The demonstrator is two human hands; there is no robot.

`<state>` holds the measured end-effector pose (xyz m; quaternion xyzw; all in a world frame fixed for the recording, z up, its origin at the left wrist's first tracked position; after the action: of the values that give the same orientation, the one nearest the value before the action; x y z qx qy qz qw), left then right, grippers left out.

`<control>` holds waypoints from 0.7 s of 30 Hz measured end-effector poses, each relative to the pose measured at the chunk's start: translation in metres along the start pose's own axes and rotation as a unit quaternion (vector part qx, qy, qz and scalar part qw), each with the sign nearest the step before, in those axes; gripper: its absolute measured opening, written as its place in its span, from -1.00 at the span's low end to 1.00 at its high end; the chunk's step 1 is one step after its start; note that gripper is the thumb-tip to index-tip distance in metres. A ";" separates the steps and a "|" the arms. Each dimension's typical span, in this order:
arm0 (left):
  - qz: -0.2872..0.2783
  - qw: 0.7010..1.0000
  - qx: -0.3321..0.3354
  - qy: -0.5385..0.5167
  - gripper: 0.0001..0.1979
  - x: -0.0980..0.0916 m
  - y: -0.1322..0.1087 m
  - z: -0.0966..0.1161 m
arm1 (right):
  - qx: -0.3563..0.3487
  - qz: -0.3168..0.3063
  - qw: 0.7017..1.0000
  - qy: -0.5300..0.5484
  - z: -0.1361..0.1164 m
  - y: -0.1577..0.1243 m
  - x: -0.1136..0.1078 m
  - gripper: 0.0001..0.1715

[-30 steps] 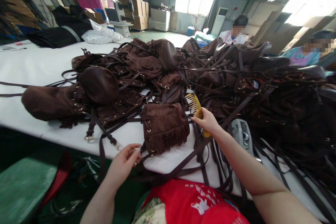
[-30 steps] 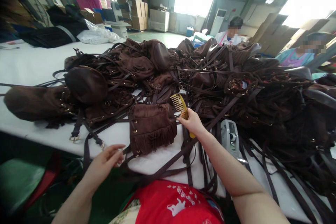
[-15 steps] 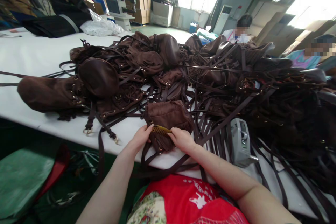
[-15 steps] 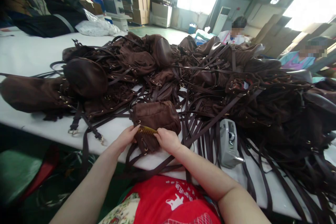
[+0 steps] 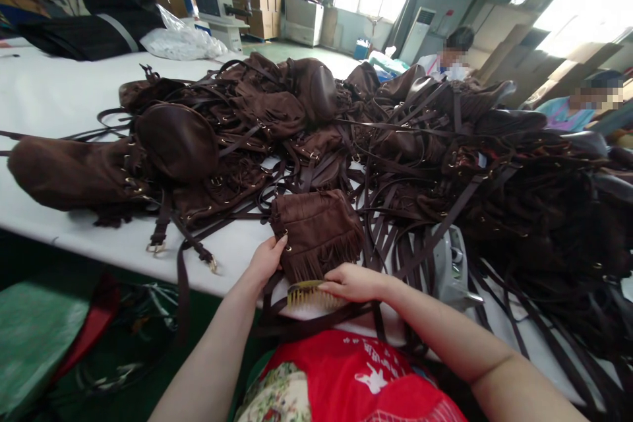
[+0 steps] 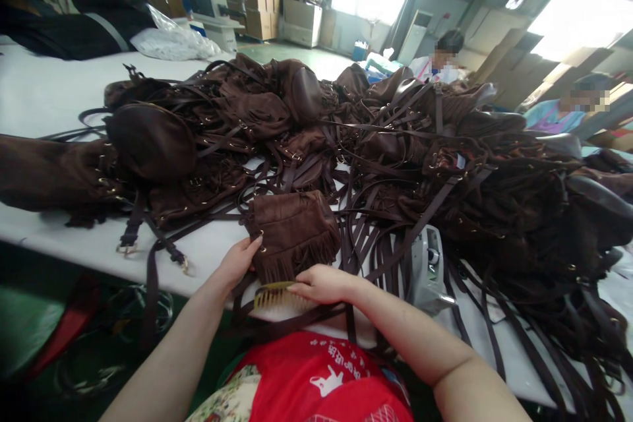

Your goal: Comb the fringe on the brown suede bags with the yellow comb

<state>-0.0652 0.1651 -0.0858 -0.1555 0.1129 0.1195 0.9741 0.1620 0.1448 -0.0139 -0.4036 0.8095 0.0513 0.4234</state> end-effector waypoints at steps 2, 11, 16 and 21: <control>0.004 1.000 0.011 0.020 -0.56 0.001 0.000 0.000 | -0.007 0.006 1.000 -0.018 -0.005 -0.006 -0.005 -0.49; 0.048 0.987 0.070 0.138 -0.62 0.007 -0.004 0.003 | -0.074 0.016 0.996 -0.044 -0.017 -0.021 -0.010 -0.52; 0.073 0.977 0.071 0.186 -0.62 0.013 -0.003 0.004 | -0.131 -0.012 0.990 0.058 -0.030 -0.038 -0.021 -0.50; 0.082 0.981 0.065 0.165 -0.64 0.011 0.003 0.013 | -0.156 0.047 0.974 0.156 -0.035 -0.061 -0.042 -0.53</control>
<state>-0.0532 0.1741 -0.0777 -0.0997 0.2918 0.1641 0.9370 0.1952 0.1144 0.0544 -0.4297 0.8655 0.1331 0.2203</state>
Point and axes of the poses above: each hand's wrist, its own y-axis towards the middle knuckle, its own x-axis out of the palm, z = x × y, the point moved 1 cm from there along y, towards the middle knuckle, and after that the axes turned 10 degrees about z, right-handed, at the moved point
